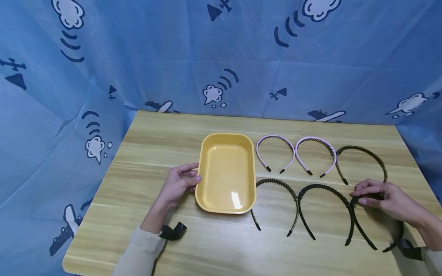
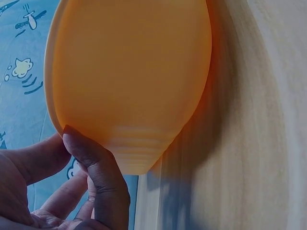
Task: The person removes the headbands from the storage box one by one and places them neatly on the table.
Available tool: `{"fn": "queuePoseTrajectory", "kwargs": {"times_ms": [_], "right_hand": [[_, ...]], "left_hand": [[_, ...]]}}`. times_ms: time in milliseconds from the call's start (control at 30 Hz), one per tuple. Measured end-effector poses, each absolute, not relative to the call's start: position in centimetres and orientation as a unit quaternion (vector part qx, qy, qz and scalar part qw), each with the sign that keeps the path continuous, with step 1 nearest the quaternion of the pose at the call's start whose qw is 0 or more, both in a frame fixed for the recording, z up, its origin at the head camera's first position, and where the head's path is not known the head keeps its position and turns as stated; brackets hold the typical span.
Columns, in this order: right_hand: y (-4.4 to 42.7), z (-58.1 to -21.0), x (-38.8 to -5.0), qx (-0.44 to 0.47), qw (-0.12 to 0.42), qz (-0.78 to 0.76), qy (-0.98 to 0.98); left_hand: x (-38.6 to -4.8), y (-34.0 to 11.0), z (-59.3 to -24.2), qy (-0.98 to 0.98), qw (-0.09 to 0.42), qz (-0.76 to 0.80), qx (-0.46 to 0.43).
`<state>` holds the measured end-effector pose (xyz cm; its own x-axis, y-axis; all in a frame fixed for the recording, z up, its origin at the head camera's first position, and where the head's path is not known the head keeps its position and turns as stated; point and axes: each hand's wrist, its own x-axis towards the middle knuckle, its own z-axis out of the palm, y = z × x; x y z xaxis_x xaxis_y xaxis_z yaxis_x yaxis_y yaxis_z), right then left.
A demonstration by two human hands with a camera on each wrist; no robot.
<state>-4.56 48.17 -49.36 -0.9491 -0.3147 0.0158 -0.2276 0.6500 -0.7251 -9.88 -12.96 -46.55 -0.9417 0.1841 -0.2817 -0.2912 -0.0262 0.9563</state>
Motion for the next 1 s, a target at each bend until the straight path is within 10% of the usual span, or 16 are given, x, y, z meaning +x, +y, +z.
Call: {"fn": "queuePoseTrajectory", "kwargs": {"times_ms": [1000], "right_hand": [[41.8,-45.6,-2.4,-0.029,-0.123,-0.262,0.957]], "left_hand": [[-9.1,-12.6,-46.5,0.778,0.093,0.621,0.027]]}}
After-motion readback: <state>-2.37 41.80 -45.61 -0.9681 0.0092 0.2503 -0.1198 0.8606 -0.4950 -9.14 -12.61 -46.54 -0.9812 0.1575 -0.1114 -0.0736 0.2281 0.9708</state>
